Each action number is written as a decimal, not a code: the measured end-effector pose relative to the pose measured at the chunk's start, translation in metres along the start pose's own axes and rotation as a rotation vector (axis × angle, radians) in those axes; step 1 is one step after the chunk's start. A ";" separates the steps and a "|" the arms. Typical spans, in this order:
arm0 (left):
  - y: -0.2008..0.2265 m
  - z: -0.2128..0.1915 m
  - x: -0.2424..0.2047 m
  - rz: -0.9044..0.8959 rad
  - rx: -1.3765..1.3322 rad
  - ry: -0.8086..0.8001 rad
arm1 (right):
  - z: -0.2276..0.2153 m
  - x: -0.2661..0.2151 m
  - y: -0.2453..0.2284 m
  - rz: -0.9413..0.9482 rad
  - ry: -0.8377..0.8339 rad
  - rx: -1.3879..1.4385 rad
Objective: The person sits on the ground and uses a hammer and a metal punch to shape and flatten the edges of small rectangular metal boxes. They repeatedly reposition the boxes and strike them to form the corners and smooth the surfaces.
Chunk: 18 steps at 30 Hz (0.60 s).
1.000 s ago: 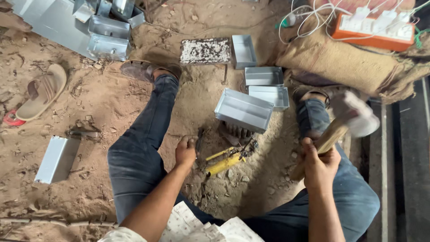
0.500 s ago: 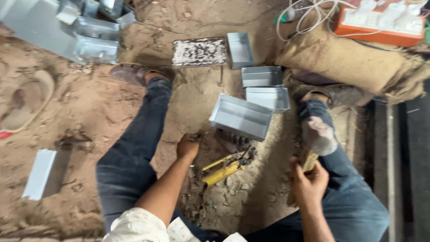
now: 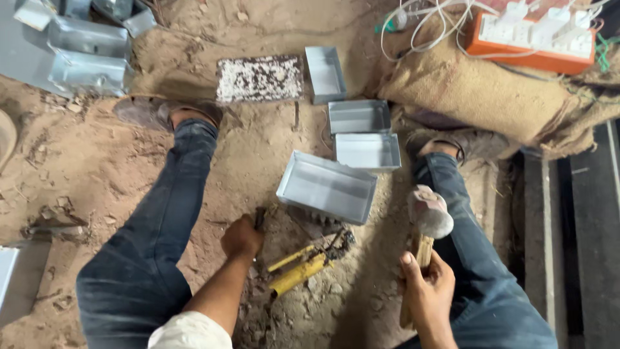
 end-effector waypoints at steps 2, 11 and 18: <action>-0.006 0.009 -0.003 -0.027 0.003 -0.024 | -0.003 -0.005 0.001 -0.009 -0.022 0.009; -0.020 0.020 0.005 -0.102 -0.152 0.070 | -0.006 -0.001 0.002 0.031 0.008 -0.022; -0.028 0.005 0.001 -0.343 -1.391 0.281 | -0.001 -0.002 -0.003 0.009 0.007 0.010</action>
Point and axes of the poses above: each hand's wrist, its own x-axis towards the middle knuckle, its own z-axis out of the palm, y = z × x, the point moved 7 cm from there along x, towards the middle knuckle, and after that the axes turned 10 degrees about y, right-handed, at the moved point
